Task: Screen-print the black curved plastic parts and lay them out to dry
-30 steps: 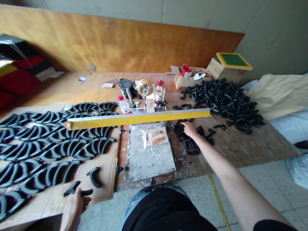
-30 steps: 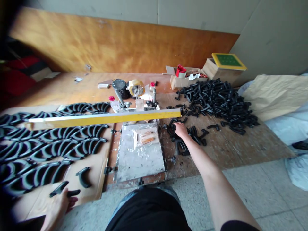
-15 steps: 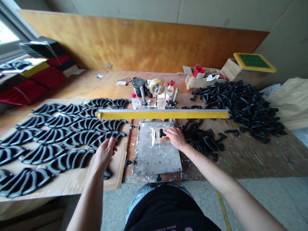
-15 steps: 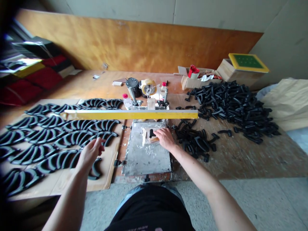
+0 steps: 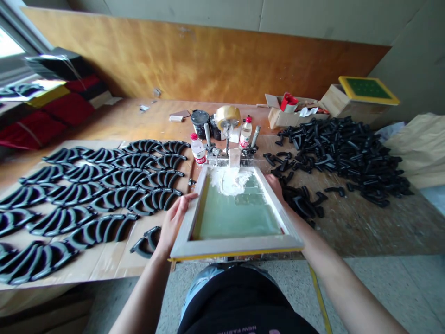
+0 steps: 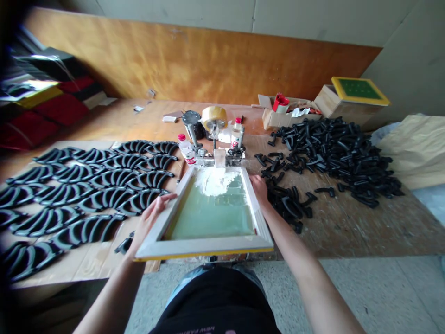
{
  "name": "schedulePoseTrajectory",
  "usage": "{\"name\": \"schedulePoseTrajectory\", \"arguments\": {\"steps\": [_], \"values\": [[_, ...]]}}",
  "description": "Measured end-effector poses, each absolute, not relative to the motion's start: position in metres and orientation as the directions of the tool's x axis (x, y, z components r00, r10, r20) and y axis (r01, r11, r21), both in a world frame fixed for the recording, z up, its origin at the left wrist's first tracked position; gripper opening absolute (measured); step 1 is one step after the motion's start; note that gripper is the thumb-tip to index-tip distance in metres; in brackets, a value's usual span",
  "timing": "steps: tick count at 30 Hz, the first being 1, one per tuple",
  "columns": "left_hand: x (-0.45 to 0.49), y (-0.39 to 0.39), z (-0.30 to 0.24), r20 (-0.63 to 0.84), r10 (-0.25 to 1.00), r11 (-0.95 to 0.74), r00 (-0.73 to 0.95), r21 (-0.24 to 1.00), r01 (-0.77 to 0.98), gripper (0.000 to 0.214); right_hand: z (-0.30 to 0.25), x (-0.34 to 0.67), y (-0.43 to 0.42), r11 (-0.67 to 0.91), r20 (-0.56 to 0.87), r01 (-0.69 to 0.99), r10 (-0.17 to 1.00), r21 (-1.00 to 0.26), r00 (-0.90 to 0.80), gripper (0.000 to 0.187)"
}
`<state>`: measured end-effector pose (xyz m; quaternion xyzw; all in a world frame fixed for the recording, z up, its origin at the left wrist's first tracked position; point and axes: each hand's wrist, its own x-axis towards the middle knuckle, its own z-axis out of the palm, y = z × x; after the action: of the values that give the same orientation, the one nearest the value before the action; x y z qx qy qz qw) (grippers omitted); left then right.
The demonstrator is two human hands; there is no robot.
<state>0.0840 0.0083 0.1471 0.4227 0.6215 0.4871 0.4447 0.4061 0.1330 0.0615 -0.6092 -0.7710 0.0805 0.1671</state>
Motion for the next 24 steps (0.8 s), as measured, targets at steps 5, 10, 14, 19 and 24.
{"name": "schedulePoseTrajectory", "arguments": {"steps": [5,10,14,19,24], "values": [[0.085,-0.008,0.082,-0.352,0.915,0.369,-0.195,0.927,0.059,0.079,0.095,0.373,0.174,0.413,0.425,0.846,0.869,-0.338,-0.255,0.054],[0.086,-0.003,0.049,-0.325,0.922,0.358,-0.212,0.924,0.139,0.072,0.099,0.317,0.178,0.508,0.214,0.830,0.858,-0.229,-0.466,0.023],[0.085,-0.004,0.049,-0.306,0.916,0.365,-0.260,0.904,0.220,0.060,0.091,0.323,0.141,0.627,0.115,0.765,0.779,-0.150,-0.616,0.016],[0.085,-0.005,0.047,-0.293,0.912,0.353,-0.287,0.917,0.184,0.055,0.103,0.341,0.120,0.838,0.093,0.501,0.529,-0.217,-0.843,0.013],[0.085,-0.005,0.048,-0.317,0.911,0.355,-0.263,0.928,0.113,0.061,0.092,0.335,0.124,0.786,0.241,0.570,0.617,-0.239,-0.749,0.017]]}}
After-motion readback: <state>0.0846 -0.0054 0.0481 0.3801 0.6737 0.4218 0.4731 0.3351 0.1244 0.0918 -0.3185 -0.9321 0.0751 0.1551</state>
